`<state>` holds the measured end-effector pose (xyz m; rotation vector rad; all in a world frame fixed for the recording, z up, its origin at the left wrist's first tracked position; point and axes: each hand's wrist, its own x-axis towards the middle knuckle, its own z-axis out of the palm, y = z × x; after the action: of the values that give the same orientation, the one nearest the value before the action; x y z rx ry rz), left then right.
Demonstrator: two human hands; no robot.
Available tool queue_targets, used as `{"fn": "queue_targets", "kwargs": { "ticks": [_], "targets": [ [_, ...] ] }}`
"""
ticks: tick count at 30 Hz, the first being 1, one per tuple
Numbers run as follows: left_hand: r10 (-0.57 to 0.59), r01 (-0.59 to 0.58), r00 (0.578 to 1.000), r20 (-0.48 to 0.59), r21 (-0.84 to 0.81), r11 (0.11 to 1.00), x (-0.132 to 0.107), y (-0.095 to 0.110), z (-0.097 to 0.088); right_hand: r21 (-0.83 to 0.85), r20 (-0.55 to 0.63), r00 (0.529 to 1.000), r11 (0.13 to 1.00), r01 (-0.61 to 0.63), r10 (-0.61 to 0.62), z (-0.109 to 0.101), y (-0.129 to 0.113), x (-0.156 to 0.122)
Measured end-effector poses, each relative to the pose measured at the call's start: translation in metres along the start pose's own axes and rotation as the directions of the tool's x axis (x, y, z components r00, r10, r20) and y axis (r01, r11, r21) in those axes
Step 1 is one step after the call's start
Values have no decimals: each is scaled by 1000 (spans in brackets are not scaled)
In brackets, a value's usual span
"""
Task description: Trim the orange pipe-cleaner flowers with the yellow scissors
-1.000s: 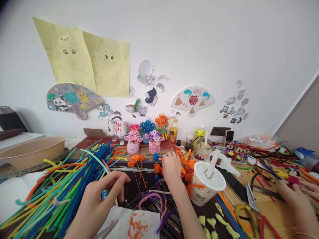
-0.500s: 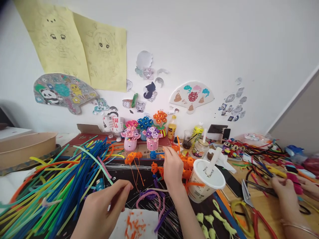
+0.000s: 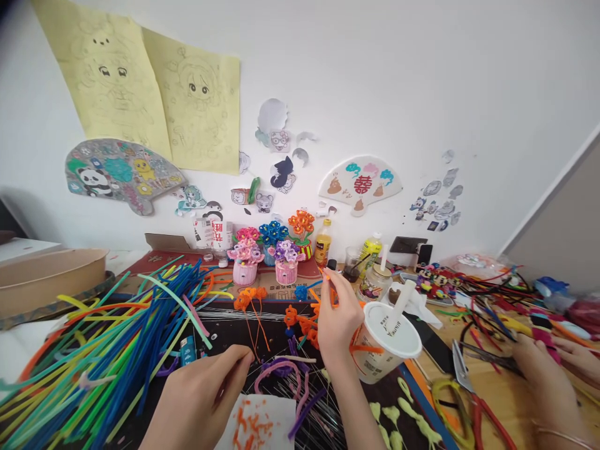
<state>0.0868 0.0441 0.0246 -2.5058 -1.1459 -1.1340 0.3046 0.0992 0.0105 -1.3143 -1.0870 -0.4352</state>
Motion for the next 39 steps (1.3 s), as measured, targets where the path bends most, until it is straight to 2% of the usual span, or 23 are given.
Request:
{"fn": "queue_targets", "kwargs": {
  "ticks": [3, 7, 11, 15, 18, 21, 25, 28, 32, 34, 36, 39],
  "targets": [
    [11, -11, 1000, 5, 25, 1000, 0, 1, -1, 4, 15, 1000, 1000, 22, -22, -2, -5, 1],
    [39, -42, 999, 34, 73, 996, -1, 0, 2, 81, -47, 999, 997, 15, -11, -3, -10, -1],
    [83, -88, 995, 50, 119, 989, -2, -1, 4, 201, -20, 983, 964, -173, 181, 0, -8, -3],
    [105, -112, 993, 54, 145, 983, -3, -1, 3, 344, -6, 952, 895, -285, 305, 1, -6, 1],
    [119, -128, 990, 69, 150, 980, -4, 1, 2, 425, 55, 920, 825, -372, 387, 1, -6, 3],
    [118, -133, 988, 99, 152, 979, -3, 2, 2, 446, 120, 916, 804, -394, 382, 4, -10, 1],
    [117, -135, 984, 138, 134, 982, -4, 2, 4, 510, 228, 927, 775, -373, 297, 7, -23, -4],
    [78, -92, 989, 125, 108, 990, -5, 1, 6, 569, 258, 917, 720, -398, 303, 6, -32, -6],
    [-12, 6, 998, 69, 77, 997, -4, 2, 4, 657, 81, 930, 682, -320, 358, -1, -41, -4],
    [-59, 57, 997, 53, 38, 998, -2, 4, 1, 693, 51, 930, 658, -295, 364, -6, -46, -2],
    [-110, 111, 993, 31, -17, 994, -1, 5, -1, 716, 120, 925, 614, -333, 362, -10, -52, -1],
    [-169, 169, 986, 15, -70, 983, 0, 4, -3, 705, 295, 890, 549, -449, 348, -12, -61, -4]
  ]
}}
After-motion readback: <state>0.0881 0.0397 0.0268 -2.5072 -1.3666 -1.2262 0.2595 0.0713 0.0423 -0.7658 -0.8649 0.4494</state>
